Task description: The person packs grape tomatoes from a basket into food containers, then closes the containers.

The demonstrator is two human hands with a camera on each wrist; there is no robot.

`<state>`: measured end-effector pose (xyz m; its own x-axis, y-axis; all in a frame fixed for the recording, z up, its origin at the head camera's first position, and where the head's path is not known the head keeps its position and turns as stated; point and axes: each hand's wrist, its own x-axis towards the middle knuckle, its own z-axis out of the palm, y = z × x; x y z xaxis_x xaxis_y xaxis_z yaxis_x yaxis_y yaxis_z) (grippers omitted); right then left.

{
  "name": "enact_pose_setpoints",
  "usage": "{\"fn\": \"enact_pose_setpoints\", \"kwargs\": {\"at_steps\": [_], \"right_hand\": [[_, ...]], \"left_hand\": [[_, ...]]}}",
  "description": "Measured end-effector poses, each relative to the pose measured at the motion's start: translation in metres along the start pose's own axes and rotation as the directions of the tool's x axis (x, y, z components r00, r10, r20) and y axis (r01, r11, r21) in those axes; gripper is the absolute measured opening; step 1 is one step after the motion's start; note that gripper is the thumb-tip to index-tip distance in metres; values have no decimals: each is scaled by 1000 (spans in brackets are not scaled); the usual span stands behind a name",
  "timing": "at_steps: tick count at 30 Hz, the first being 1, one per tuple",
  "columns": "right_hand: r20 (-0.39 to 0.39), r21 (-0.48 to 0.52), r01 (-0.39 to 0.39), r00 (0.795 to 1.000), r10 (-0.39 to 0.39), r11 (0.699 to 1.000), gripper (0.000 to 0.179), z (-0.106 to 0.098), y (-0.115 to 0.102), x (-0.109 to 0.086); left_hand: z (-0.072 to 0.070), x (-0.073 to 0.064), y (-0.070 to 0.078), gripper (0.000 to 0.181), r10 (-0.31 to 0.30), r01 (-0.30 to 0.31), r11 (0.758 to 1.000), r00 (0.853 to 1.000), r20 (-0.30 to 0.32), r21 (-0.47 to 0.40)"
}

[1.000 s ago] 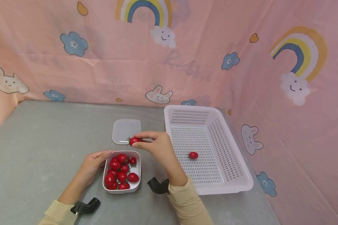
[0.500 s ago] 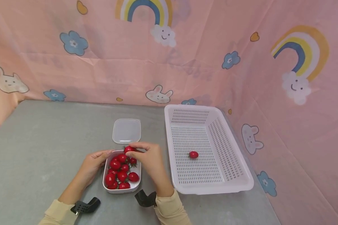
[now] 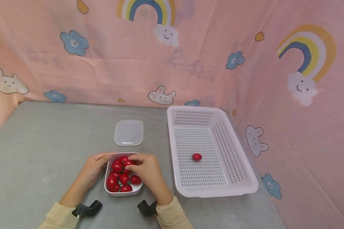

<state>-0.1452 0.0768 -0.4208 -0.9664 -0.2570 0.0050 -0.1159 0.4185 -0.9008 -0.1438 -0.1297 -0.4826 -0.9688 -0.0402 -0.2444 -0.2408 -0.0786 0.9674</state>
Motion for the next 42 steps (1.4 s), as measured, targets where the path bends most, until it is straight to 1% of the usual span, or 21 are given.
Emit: {"fn": "enact_pose_setpoints", "kwargs": {"at_steps": [3,5,8,9,11,14,16,18,20,24,27,32,38,42], "right_hand": [[16,-100,59,998,-58,993,27,1,-1,0],[19,-156,80,997,-78,985,27,2,-2,-1],[26,-183,86,996,-82,979,28,3,-3,-1],[30,-174,87,996,-83,981,28,3,-2,-1],[37,-124,59,998,-54,991,28,2,-3,-2],[44,14,-16,999,15,1000,26,0,-4,-3],[41,108,-65,997,61,992,25,-2,-6,-3],[34,169,-79,997,75,982,24,-5,-10,-3],[25,197,-75,997,72,978,24,-9,-16,-4],[25,190,-78,997,74,979,25,-20,-31,-5],[45,187,-88,996,81,978,26,-31,-41,-6],[53,194,-72,997,63,978,26,-47,-53,-6],[69,206,-68,996,55,976,29,-63,-59,-5],[46,188,-57,998,49,981,32,-76,-61,-3]], "left_hand": [[-1,1,-1,36,-1,1,1000,1000,8,2],[-1,1,-1,36,3,-3,1000,1000,14,2],[-1,0,0,38,8,-8,1000,1000,21,2],[-1,0,0,38,9,-9,1000,1000,23,4],[-1,0,0,38,9,-9,1000,1000,21,9],[0,-1,1,37,6,-6,1000,1000,16,12],[0,-1,1,36,6,-6,1000,1000,13,6],[0,-1,1,35,11,-11,1000,1000,14,-3],[0,-1,1,35,18,-18,1000,1000,15,-8],[0,-1,1,35,28,-28,1000,999,15,-8],[1,-2,1,35,23,-23,1000,1000,7,-8],[0,-2,2,30,12,-12,1000,1000,-4,-18],[0,-3,4,29,11,-11,1000,1000,2,-21],[-1,-3,4,28,8,-8,1000,1000,-3,-15]]}}
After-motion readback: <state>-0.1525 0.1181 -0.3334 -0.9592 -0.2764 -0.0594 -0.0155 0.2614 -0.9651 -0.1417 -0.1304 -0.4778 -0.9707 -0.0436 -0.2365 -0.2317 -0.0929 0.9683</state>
